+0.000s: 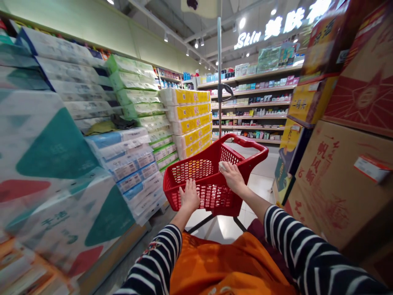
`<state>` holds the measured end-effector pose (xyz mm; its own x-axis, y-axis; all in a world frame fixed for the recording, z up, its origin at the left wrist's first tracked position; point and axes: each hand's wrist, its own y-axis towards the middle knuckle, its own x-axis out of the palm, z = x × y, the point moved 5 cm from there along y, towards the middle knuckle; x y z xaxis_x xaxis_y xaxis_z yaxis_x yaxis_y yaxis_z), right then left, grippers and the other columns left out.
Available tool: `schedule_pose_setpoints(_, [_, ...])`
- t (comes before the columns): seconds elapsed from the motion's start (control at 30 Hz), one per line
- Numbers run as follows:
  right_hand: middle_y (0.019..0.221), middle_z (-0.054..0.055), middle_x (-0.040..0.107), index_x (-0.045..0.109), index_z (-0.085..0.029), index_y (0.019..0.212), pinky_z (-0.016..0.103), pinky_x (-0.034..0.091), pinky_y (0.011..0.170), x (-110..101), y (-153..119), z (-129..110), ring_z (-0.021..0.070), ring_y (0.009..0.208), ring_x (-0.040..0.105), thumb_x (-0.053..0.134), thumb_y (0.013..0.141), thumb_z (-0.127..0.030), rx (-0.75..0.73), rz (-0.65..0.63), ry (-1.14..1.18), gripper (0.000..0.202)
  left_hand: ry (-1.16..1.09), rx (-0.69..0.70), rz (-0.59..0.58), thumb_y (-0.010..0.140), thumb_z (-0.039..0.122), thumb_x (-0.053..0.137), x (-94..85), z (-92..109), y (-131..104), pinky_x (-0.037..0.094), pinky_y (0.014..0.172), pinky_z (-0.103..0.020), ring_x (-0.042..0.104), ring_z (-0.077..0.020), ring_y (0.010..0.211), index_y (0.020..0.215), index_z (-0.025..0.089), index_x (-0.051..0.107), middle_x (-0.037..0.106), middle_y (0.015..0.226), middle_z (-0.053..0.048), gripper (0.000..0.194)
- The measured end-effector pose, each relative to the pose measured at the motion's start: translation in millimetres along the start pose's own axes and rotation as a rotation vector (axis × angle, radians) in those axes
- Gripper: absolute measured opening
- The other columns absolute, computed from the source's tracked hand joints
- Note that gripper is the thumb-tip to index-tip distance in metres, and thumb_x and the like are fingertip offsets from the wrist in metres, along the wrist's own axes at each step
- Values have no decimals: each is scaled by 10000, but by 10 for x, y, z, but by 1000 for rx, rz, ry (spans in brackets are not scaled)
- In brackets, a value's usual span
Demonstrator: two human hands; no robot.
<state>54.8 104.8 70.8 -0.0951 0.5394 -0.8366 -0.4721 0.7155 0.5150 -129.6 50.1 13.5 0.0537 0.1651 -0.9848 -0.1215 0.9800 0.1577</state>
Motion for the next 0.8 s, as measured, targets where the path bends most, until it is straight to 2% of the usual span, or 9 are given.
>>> schedule_pose_setpoints(0.23, [1380, 124, 427, 549, -165, 1236, 437, 301, 971, -306, -49, 1262, 292, 1232, 361, 352, 875, -147, 335, 134, -131, 412, -13, -4, 0, 757, 195, 436, 2, -10, 2, 125, 1105, -536, 107, -224, 1400, 1429, 162, 211, 153, 1521, -78, 710])
schedule_pose_setpoints(0.3, [1386, 120, 417, 559, -168, 1226, 430, 314, 958, -360, -77, 1492, 287, 1220, 371, 333, 887, -149, 404, 146, -132, 408, -18, -7, -7, 749, 180, 430, 0, -9, 3, 124, 1106, -534, 107, -221, 1400, 1428, 156, 214, 150, 1522, -77, 713])
schedule_pose_setpoints(0.33, [1385, 117, 418, 565, -170, 1219, 427, 318, 955, -371, -85, 1535, 284, 1216, 374, 330, 889, -148, 417, 147, -129, 405, -20, -10, -11, 744, 179, 432, 1, -7, 5, 125, 1106, -533, 104, -221, 1400, 1427, 151, 216, 147, 1522, -78, 717])
schedule_pose_setpoints(0.37, [1382, 118, 422, 570, -169, 1214, 424, 319, 956, -368, -85, 1518, 283, 1216, 374, 334, 889, -147, 409, 146, -123, 402, -20, -12, -12, 740, 183, 436, 1, -4, 8, 127, 1105, -533, 101, -223, 1401, 1426, 144, 217, 145, 1523, -82, 721])
schedule_pose_setpoints(0.43, [1372, 126, 435, 574, -161, 1209, 420, 309, 970, -319, -66, 1307, 280, 1223, 366, 357, 881, -144, 342, 133, -98, 393, -16, -20, -8, 737, 194, 447, 1, 3, 16, 137, 1102, -536, 96, -230, 1401, 1424, 137, 218, 142, 1523, -88, 727])
schedule_pose_setpoints(0.6, [1382, 99, 433, 546, -186, 1243, 408, 269, 1025, -62, 23, 236, 265, 1258, 343, 388, 861, -120, 35, 30, 23, 418, -26, -7, -16, 736, 194, 459, 18, -3, 32, 155, 1105, -512, 96, -225, 1401, 1422, 149, 223, 145, 1524, -87, 726])
schedule_pose_setpoints(0.67, [1382, 89, 433, 533, -197, 1255, 402, 271, 1030, -1, 42, -57, 257, 1264, 342, 373, 867, -115, -57, -12, 53, 428, -36, 1, -7, 740, 199, 455, 30, -40, 26, 153, 1107, -509, 96, -224, 1401, 1421, 130, 220, 141, 1523, -95, 725])
schedule_pose_setpoints(0.73, [1389, 91, 423, 517, -197, 1271, 412, 271, 1032, 5, 47, -117, 260, 1270, 337, 367, 864, -106, -76, -32, 54, 444, -39, -25, 15, 736, 206, 460, 44, -110, 12, 151, 1106, -515, 91, -230, 1401, 1420, 114, 217, 132, 1524, -102, 732])
schedule_pose_setpoints(0.8, [1403, 105, 403, 499, -183, 1290, 434, 262, 1036, -32, 48, 39, 275, 1277, 330, 368, 854, -92, -3, -23, 27, 464, -39, -67, 39, 730, 207, 468, 61, -192, -6, 153, 1103, -522, 84, -240, 1402, 1420, 116, 220, 124, 1525, -105, 739])
